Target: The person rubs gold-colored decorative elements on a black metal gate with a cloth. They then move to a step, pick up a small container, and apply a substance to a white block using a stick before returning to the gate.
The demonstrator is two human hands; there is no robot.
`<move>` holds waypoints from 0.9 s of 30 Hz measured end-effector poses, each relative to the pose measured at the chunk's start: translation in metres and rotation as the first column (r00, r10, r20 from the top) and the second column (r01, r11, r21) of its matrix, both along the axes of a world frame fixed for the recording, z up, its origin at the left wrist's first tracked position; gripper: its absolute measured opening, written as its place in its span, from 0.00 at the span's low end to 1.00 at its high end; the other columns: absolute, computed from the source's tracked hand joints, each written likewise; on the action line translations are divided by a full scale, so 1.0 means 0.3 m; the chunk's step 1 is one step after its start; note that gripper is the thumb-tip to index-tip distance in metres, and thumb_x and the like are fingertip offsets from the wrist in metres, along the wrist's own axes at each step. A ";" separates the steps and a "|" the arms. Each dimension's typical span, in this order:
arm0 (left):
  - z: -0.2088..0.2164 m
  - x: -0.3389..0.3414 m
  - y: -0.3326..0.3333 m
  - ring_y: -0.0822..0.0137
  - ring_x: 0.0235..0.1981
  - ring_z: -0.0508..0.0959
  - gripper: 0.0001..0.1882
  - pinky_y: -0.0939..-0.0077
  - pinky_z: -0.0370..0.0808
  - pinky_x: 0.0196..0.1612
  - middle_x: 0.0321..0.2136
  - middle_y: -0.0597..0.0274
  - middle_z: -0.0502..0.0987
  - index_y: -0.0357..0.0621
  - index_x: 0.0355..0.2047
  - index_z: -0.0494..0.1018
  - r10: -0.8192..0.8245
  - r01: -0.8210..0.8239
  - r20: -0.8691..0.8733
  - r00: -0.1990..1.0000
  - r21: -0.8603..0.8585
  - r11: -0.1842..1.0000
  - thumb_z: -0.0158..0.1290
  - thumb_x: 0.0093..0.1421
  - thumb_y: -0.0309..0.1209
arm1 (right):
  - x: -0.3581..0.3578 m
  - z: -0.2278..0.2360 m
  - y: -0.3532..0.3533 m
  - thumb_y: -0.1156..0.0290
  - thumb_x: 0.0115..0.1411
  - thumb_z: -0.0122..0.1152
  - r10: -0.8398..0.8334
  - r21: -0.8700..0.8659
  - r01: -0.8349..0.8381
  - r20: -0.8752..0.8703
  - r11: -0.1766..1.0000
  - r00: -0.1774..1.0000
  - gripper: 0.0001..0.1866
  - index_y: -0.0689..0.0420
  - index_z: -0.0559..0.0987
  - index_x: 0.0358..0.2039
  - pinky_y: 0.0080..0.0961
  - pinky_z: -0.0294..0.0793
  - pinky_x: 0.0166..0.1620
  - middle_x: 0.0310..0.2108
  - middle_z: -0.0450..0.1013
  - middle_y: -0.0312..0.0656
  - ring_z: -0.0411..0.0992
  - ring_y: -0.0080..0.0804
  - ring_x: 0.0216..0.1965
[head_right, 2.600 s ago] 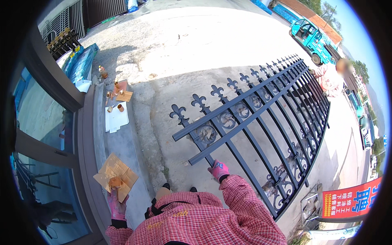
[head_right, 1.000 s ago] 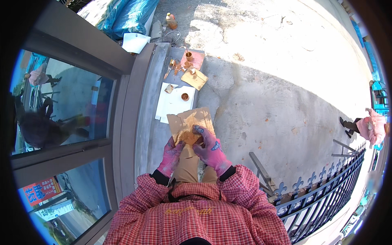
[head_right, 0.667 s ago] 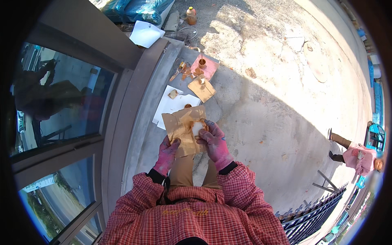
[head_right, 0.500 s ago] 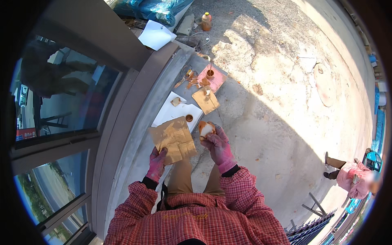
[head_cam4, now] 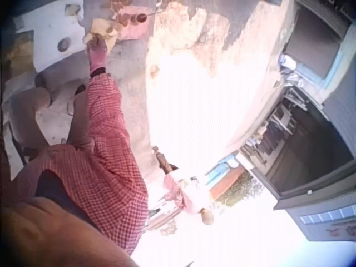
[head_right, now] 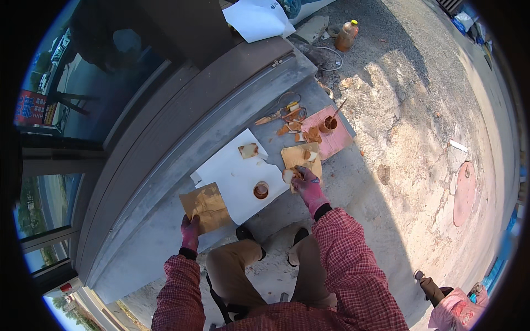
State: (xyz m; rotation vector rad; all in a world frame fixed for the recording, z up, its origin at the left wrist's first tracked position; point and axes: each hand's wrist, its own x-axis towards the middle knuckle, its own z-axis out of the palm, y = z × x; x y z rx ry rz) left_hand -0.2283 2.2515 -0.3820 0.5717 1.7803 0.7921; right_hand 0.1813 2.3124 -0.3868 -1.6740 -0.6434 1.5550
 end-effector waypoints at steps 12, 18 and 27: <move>-0.185 0.200 0.425 0.47 0.57 0.62 0.28 0.56 0.60 0.57 0.49 0.47 0.68 0.38 0.50 0.66 -0.209 0.791 -0.877 0.433 0.259 0.555 0.58 0.49 0.32 | 0.051 -0.331 0.712 0.77 0.46 0.55 -0.105 0.117 -0.689 0.993 0.715 0.060 0.14 0.55 0.75 0.37 0.34 0.70 0.41 0.36 0.73 0.44 0.70 0.42 0.41; -0.357 0.473 0.601 0.54 0.61 0.55 0.33 0.56 0.50 0.63 0.53 0.56 0.65 0.47 0.53 0.64 -0.337 0.961 -0.925 0.173 0.085 0.262 0.59 0.45 0.36 | 0.043 -0.372 0.812 0.71 0.51 0.50 -0.166 -0.169 -0.800 0.934 0.576 -0.317 0.08 0.51 0.77 0.31 0.31 0.67 0.43 0.34 0.72 0.40 0.70 0.35 0.40; -0.432 0.506 0.665 0.54 0.58 0.60 0.27 0.58 0.54 0.61 0.47 0.56 0.70 0.43 0.48 0.67 -0.322 0.939 -0.922 0.214 0.104 0.328 0.57 0.45 0.32 | 0.083 -0.169 0.786 0.75 0.43 0.61 -0.146 -0.159 -0.833 0.950 0.529 -0.274 0.17 0.57 0.72 0.37 0.35 0.70 0.42 0.40 0.68 0.45 0.69 0.44 0.42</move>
